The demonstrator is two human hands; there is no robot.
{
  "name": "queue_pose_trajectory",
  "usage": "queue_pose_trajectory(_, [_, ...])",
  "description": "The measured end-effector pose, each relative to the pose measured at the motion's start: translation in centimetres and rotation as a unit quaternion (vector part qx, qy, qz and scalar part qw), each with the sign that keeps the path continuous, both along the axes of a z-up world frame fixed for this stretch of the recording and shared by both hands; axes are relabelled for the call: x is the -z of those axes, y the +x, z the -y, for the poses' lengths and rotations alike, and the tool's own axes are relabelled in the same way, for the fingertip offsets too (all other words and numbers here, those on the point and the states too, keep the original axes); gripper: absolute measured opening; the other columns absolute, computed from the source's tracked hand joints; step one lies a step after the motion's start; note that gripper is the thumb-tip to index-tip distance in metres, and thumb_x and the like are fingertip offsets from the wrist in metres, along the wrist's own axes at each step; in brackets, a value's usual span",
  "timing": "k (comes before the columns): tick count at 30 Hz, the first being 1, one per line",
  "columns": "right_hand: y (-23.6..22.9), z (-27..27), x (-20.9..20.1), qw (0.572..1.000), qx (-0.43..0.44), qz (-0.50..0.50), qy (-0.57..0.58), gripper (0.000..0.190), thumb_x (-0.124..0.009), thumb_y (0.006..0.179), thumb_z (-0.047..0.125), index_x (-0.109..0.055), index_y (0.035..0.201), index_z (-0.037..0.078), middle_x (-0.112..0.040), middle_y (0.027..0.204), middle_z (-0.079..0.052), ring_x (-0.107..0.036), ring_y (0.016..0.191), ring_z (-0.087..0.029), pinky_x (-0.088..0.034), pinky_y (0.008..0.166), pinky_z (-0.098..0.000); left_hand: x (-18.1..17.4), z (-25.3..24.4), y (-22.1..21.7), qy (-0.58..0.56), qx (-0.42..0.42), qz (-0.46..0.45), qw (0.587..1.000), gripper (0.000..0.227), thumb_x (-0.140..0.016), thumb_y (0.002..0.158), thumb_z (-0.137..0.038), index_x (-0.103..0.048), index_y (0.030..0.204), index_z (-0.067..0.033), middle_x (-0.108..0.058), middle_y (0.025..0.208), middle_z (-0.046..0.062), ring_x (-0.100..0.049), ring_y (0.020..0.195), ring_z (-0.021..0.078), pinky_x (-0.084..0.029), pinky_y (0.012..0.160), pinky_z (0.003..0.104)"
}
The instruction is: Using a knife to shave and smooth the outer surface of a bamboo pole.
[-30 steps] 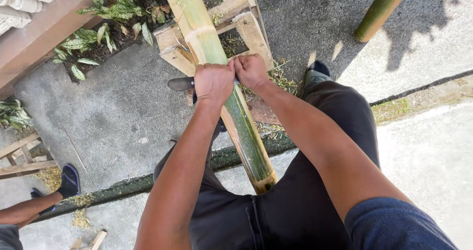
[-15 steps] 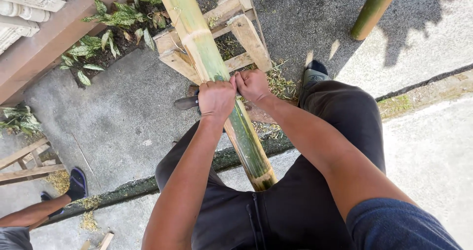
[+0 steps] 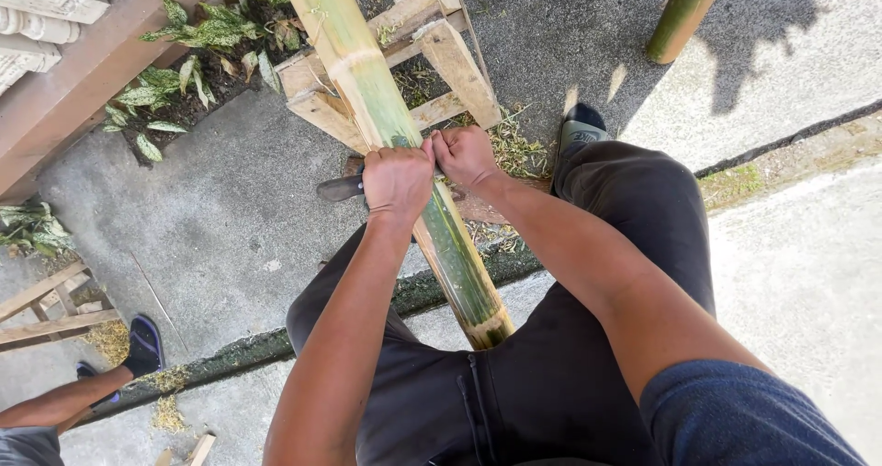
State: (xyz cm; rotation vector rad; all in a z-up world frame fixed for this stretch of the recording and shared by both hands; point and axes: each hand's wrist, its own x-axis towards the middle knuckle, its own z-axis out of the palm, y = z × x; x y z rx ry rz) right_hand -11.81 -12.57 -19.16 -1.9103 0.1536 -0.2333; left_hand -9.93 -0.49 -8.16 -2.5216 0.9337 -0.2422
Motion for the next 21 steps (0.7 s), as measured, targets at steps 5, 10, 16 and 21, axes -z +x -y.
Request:
queue_pose_trajectory(5, [-0.03, 0.13, -0.27, 1.000, 0.008, 0.006, 0.008, 0.042, -0.059, 0.098, 0.022, -0.063, 0.060, 0.003, -0.060, 0.057, -0.016, -0.058, 0.048, -0.035, -0.046, 0.049, -0.0441, -0.11, 0.06, -0.05, -0.001, 0.002, -0.001, 1.000, 0.052, -0.053, 0.106, -0.035, -0.064, 0.058, -0.0195, -0.063, 0.056, 0.001, -0.062, 0.053, 0.0197, -0.046, 0.055, 0.037])
queue_pose_trajectory(10, [-0.27, 0.13, -0.35, 1.000, -0.001, 0.003, 0.008, 0.041, -0.058, 0.099, 0.022, -0.064, 0.063, 0.003, -0.060, 0.057, -0.016, -0.057, 0.047, -0.035, -0.046, 0.049, -0.0441, -0.57, 0.16, -0.19, 0.000, 0.006, 0.012, 1.000, 0.052, -0.053, 0.106, -0.036, -0.064, 0.058, -0.0195, -0.062, 0.056, 0.001, -0.061, 0.052, 0.0192, -0.046, 0.054, 0.037])
queue_pose_trajectory(16, [-0.28, 0.22, -0.56, 1.000, -0.008, 0.005, 0.008, 0.041, -0.058, 0.099, 0.022, -0.065, 0.063, 0.003, -0.060, 0.056, -0.015, -0.057, 0.046, -0.034, -0.046, 0.048, -0.0433, -0.73, 0.22, -0.48, 0.010, 0.004, 0.007, 1.000, 0.053, -0.052, 0.106, -0.036, -0.064, 0.058, -0.0201, -0.062, 0.056, 0.000, -0.061, 0.053, 0.0188, -0.046, 0.054, 0.037])
queue_pose_trajectory(21, [-0.31, 0.46, -0.77, 0.999, -0.023, -0.021, 0.017, 0.043, -0.057, 0.100, 0.022, -0.067, 0.063, 0.004, -0.061, 0.054, -0.013, -0.056, 0.042, -0.030, -0.048, 0.048, -0.0416, -0.58, 0.28, -0.40, 0.010, 0.002, -0.003, 1.000, 0.053, -0.051, 0.106, -0.037, -0.064, 0.057, -0.0207, -0.062, 0.055, 0.000, -0.062, 0.053, 0.0186, -0.045, 0.054, 0.036])
